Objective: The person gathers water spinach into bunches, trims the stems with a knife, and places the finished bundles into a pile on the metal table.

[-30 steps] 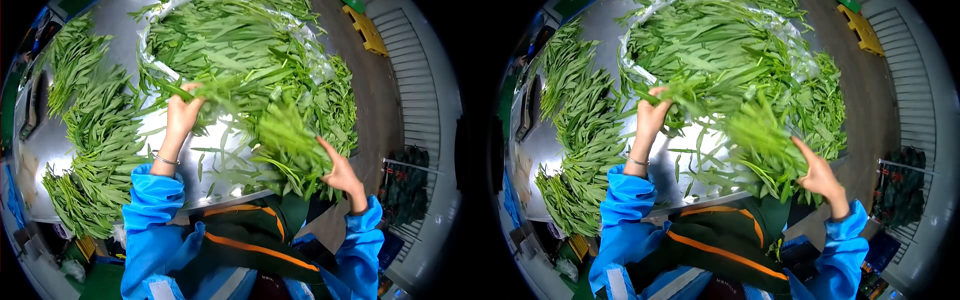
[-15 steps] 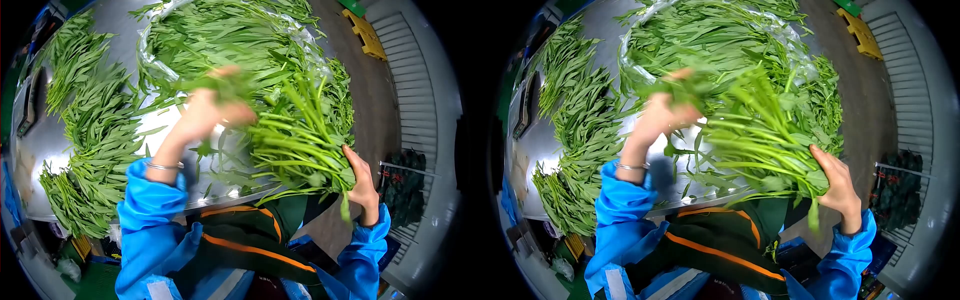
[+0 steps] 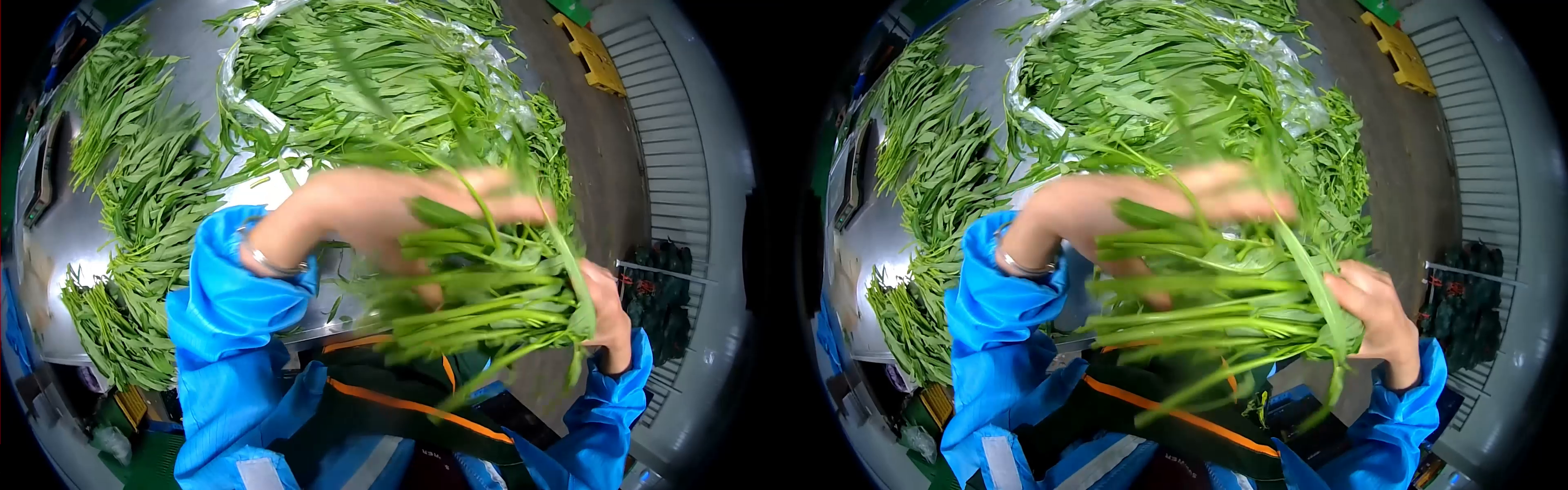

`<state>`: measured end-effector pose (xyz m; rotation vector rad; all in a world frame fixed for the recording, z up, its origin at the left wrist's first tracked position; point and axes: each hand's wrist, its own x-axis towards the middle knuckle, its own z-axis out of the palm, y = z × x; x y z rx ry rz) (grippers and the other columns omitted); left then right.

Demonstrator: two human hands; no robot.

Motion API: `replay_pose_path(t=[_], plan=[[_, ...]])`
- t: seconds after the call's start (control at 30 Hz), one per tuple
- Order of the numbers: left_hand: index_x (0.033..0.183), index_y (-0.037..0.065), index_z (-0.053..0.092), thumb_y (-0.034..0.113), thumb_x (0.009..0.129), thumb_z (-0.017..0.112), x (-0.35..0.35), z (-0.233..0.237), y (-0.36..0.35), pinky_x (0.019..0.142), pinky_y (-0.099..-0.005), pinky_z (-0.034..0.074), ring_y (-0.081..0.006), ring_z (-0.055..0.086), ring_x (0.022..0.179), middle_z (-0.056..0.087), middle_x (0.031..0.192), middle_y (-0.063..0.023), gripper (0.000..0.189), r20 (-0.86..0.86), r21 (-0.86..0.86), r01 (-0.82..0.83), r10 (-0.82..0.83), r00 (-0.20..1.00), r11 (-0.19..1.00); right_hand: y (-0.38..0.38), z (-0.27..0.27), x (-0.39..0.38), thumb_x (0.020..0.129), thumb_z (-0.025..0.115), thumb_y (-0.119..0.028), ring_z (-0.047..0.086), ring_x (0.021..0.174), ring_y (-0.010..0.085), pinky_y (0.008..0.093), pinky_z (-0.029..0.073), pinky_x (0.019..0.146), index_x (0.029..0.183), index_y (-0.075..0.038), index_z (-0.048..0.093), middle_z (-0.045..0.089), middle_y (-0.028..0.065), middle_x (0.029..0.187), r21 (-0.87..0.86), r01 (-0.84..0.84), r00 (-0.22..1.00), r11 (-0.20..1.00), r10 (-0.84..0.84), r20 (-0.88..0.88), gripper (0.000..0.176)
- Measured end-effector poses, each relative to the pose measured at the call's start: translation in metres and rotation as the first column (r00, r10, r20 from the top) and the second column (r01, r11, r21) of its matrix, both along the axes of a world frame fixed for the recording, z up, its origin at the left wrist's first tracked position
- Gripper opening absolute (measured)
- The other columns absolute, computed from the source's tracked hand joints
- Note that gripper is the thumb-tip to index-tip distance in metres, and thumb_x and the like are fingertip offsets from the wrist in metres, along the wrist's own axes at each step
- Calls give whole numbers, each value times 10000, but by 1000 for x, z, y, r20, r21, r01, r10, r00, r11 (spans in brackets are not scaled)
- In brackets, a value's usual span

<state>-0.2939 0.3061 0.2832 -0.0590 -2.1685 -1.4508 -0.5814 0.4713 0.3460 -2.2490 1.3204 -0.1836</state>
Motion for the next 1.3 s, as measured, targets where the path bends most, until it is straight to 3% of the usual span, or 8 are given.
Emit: replay_pose_path(t=[0.17,0.27,0.43,0.5,0.63,0.9,1.07,1.3], plan=[[1013,91,632,105,779,632,17,-25,-38,679,-278,513,-173,633,808,638,1002,-87,234,425,631,-303,8,905,715,28,-43,-25,690,715,-260,554,1053,293,355,418,906,1237,-14,471,558,147,1159,499,293,712,815,-534,455,647],[1182,91,513,173,799,656,47,-81,-65,733,-290,527,-188,619,839,595,1061,-105,417,-278,930,179,295,914,321,39,-65,-37,731,670,-274,562,996,271,341,430,864,1185,-19,513,572,118,1105,496,277,647,823,-541,538,544],[1269,67,445,132,641,788,-15,-52,-12,744,-289,518,-188,574,948,567,1120,-97,718,-108,417,-168,232,967,893,59,-94,-28,762,614,-248,570,883,240,322,445,766,1148,-21,530,583,104,1009,829,286,189,481,-876,443,455],[1196,80,513,220,695,758,-1,-13,-6,610,-232,502,-144,590,804,610,1034,-64,575,369,749,-358,98,924,558,69,-102,-29,775,591,-238,573,838,227,314,451,727,1133,-22,537,588,98,971,913,262,-18,314,-944,330,422],[970,78,561,280,798,671,47,-109,-80,409,-160,330,-3,458,540,541,708,41,287,-83,977,-26,496,864,209,84,-112,-36,776,558,-177,565,704,193,286,446,606,1094,-12,551,592,84,860,935,320,-206,152,-952,225,359],[1136,76,540,297,670,776,-25,-67,18,885,-339,438,-206,570,991,615,1045,-42,567,203,286,-667,637,744,688,47,-107,-9,534,608,55,592,701,182,278,482,582,1143,14,491,604,85,884,817,293,85,497,-864,496,621],[1129,86,538,102,770,688,27,-68,-39,643,-258,506,-141,621,765,637,949,-84,390,190,912,-385,683,705,144,41,-73,-7,563,659,-20,564,753,137,281,467,695,1060,17,538,611,56,904,519,581,430,627,-778,458,513],[1089,-8,551,163,736,731,-34,-49,9,763,-260,491,-145,613,811,645,885,-83,432,118,272,-667,664,738,693,30,-69,1,571,708,-61,573,818,181,316,456,777,1030,24,554,613,82,924,312,594,658,742,-671,342,492]])
